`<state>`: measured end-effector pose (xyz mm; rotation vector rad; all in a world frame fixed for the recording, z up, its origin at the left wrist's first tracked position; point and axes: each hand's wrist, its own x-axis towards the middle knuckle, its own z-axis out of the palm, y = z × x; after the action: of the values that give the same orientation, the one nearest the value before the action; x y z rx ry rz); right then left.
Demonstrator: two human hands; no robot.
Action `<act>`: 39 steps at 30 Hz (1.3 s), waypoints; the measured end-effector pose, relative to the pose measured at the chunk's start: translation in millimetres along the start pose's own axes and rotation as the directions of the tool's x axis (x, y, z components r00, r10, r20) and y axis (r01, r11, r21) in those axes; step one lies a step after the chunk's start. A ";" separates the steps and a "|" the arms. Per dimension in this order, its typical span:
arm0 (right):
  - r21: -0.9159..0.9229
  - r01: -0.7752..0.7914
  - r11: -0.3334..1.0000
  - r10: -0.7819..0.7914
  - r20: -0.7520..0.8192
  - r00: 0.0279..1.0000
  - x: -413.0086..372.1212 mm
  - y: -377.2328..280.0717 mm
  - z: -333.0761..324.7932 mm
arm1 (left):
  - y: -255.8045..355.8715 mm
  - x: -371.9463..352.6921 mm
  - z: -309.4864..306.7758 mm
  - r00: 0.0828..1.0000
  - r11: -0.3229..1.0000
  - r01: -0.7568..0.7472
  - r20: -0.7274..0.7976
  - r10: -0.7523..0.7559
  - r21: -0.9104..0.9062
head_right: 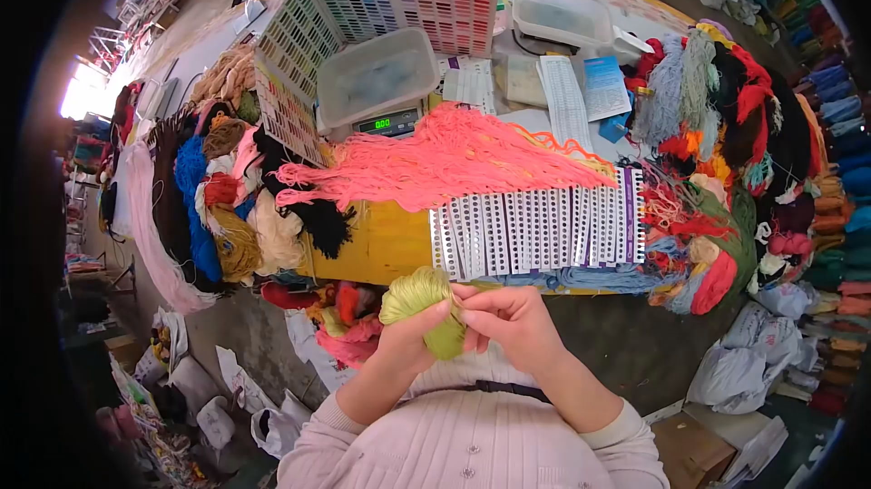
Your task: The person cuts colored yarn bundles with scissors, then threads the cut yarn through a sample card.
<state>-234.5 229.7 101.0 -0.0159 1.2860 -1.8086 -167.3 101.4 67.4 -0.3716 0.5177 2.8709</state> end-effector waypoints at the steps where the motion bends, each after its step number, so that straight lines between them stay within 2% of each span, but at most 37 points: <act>1: 0.005 0.003 1.000 -0.003 0.000 1.000 0.3 0.2 -0.2 | 0.6 -0.2 1.4 1.000 1.000 0.005 -0.008 -0.005 -0.016; 9: 0.034 -0.003 0.999 0.003 0.013 1.000 5.0 6.4 0.3 | 0.0 -5.1 -3.5 0.997 0.998 -0.007 -0.078 0.003 -0.055; 11: -0.015 0.005 1.000 -0.005 -0.001 1.000 5.5 6.6 2.5 | -0.7 -5.1 -5.8 0.998 0.998 -0.007 -0.067 0.003 -0.067; 15: -0.080 0.013 0.997 -0.016 -0.030 0.999 5.1 7.6 4.5 | -0.3 -6.8 -2.3 0.988 0.999 0.008 -0.151 -0.015 -0.047; 17: -0.027 0.019 0.999 -0.020 -0.036 0.999 5.2 7.0 4.5 | -2.0 -6.8 -3.7 0.976 1.000 0.008 -0.217 -0.010 -0.012; 21: 0.099 0.026 0.995 -0.023 -0.030 0.999 5.5 4.5 -0.3 | -2.1 -5.5 -7.3 0.978 0.998 0.018 -0.205 -0.029 -0.055; 24: 0.298 -0.078 0.951 0.062 0.061 0.996 5.2 2.6 -7.0 | -2.9 -6.8 -9.1 0.983 0.999 0.006 -0.183 -0.012 -0.032; 26: 0.225 -0.073 0.972 0.057 0.076 0.995 3.3 6.1 -9.4 | -1.1 -7.3 -6.0 0.980 0.999 0.016 -0.199 -0.022 -0.030; 27: 0.187 -0.070 0.980 0.055 0.085 0.995 2.5 7.3 -10.3 | -0.5 -6.7 -4.7 0.988 0.998 0.014 -0.150 -0.022 -0.054; 29: 0.279 -0.119 0.953 0.100 0.083 0.992 3.7 4.8 -11.4 | 0.7 -5.6 -2.6 0.998 0.995 0.014 -0.052 -0.020 -0.103; 30: 0.323 -0.144 0.935 0.122 0.085 0.989 4.1 3.6 -11.7 | 0.3 -5.3 -3.4 0.997 0.997 0.020 -0.067 -0.025 -0.075; 33: 0.161 -0.147 0.976 0.144 0.031 0.989 2.6 0.7 -7.8 | -2.1 -4.4 -6.9 0.994 1.000 0.026 -0.105 -0.025 0.010; 36: 0.021 -0.059 0.998 0.059 0.023 0.998 4.7 7.9 -7.6 | -6.5 -2.6 -5.5 0.993 0.998 0.010 -0.115 -0.002 0.067; 39: 0.032 -0.043 0.999 0.043 -0.001 0.999 5.2 2.2 -0.6 | -6.2 -2.1 -4.2 0.994 0.998 0.001 -0.105 0.006 0.061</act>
<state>-236.5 226.6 96.8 0.0311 1.2487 -1.7925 -163.0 105.2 62.2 -0.5137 0.6232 2.8415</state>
